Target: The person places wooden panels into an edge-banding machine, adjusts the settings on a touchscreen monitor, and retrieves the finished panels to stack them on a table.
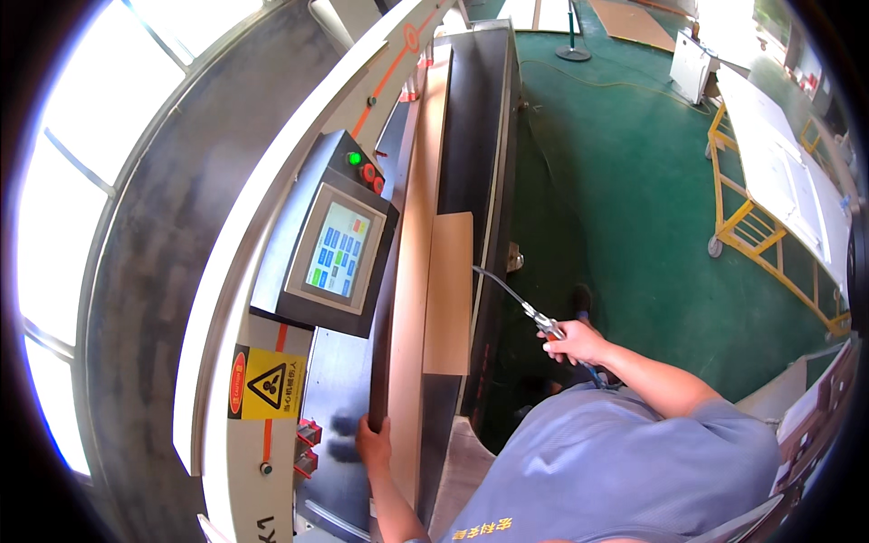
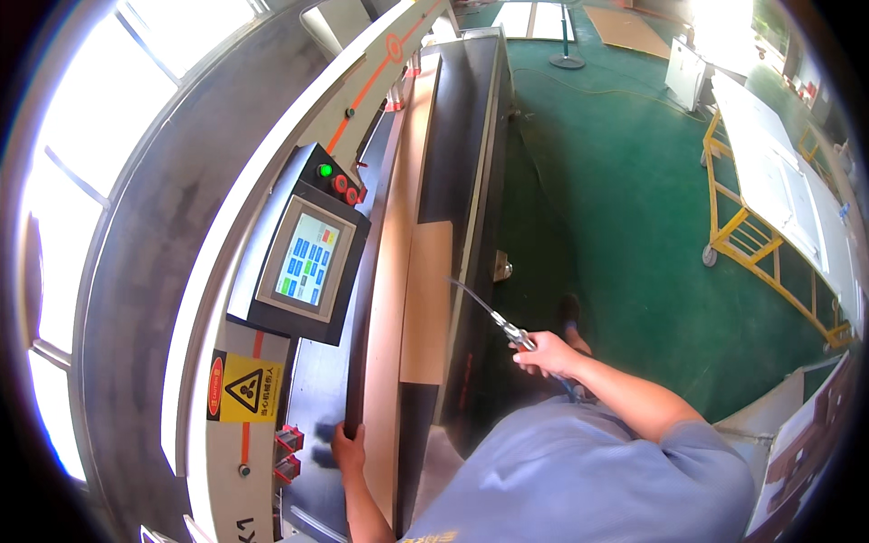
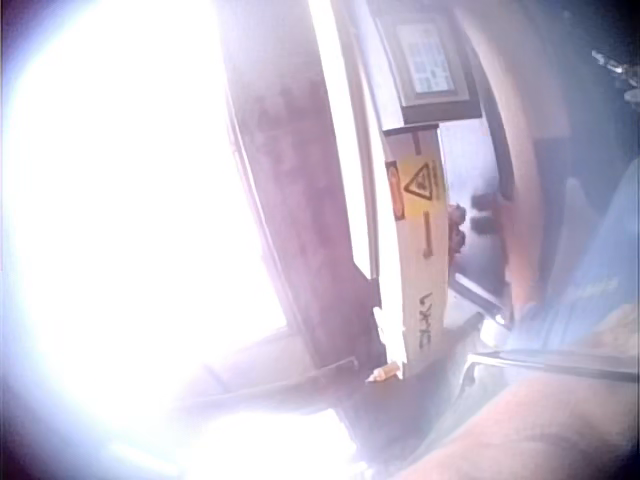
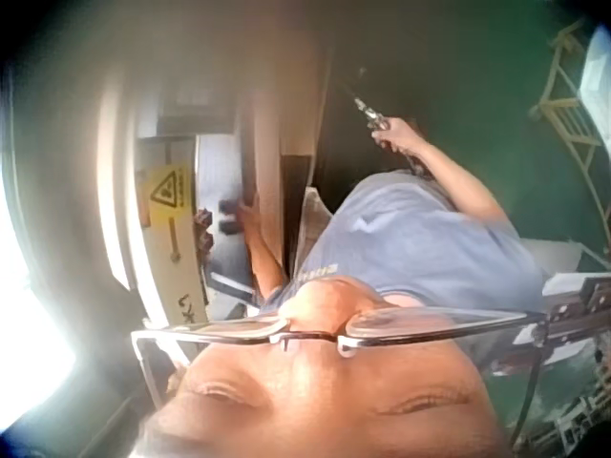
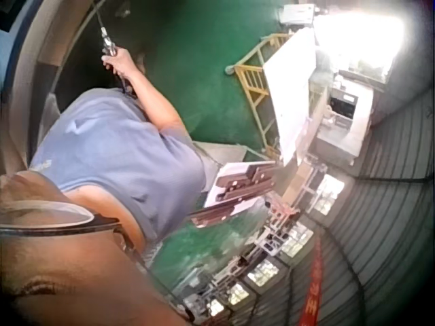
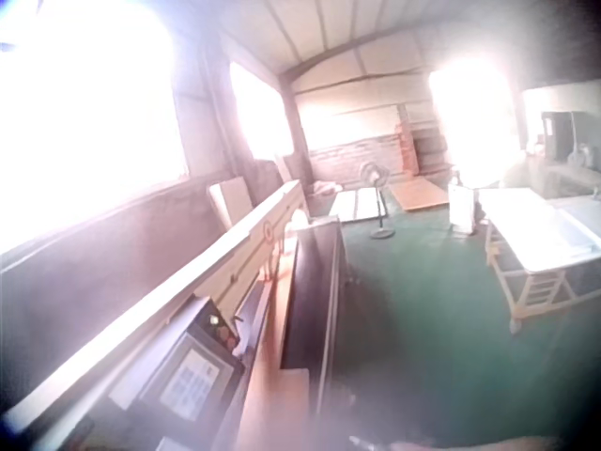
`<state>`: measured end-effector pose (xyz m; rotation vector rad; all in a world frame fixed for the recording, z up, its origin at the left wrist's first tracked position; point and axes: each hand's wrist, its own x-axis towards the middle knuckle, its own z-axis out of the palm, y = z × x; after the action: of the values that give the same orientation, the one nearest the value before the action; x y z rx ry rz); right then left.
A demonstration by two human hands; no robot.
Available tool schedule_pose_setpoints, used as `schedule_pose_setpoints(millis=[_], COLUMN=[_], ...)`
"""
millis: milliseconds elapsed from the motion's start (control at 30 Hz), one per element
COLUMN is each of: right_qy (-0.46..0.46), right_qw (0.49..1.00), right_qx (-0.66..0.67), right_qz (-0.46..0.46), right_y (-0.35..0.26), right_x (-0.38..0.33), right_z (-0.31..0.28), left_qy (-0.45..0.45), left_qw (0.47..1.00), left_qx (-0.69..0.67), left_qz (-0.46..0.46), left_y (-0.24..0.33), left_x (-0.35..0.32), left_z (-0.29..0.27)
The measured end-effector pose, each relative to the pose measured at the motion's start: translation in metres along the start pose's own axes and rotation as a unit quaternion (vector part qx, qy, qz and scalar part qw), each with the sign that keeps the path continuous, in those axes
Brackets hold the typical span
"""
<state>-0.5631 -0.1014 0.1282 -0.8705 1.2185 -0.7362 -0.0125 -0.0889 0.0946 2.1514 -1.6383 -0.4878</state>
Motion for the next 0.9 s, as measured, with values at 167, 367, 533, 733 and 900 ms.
schedule_pose_setpoints(millis=[167,367,533,733,900], right_qy=[-0.069,-0.071,-0.167,-0.197,-0.219], right_qw=[0.978,0.948,0.925,0.933,0.940], right_qx=[0.196,0.296,0.324,0.282,0.230], right_qz=[-0.018,0.091,0.111,0.109,0.127], right_y=[-0.028,-0.045,-0.034,-0.035,-0.037], right_x=[0.092,0.214,0.225,0.149,0.109], right_z=[-0.006,0.009,0.038,0.004,-0.065], left_qy=[-0.062,0.030,-0.032,-0.027,0.106], left_qw=[0.995,0.990,0.967,0.962,0.958], left_qx=[-0.012,-0.066,-0.135,-0.095,0.091], left_qz=[-0.076,-0.120,-0.215,-0.254,-0.249], left_y=[0.044,0.100,0.146,0.210,0.291], left_x=[-0.138,-0.309,-0.400,-0.484,-0.545], left_z=[0.015,0.038,0.034,0.028,0.089])
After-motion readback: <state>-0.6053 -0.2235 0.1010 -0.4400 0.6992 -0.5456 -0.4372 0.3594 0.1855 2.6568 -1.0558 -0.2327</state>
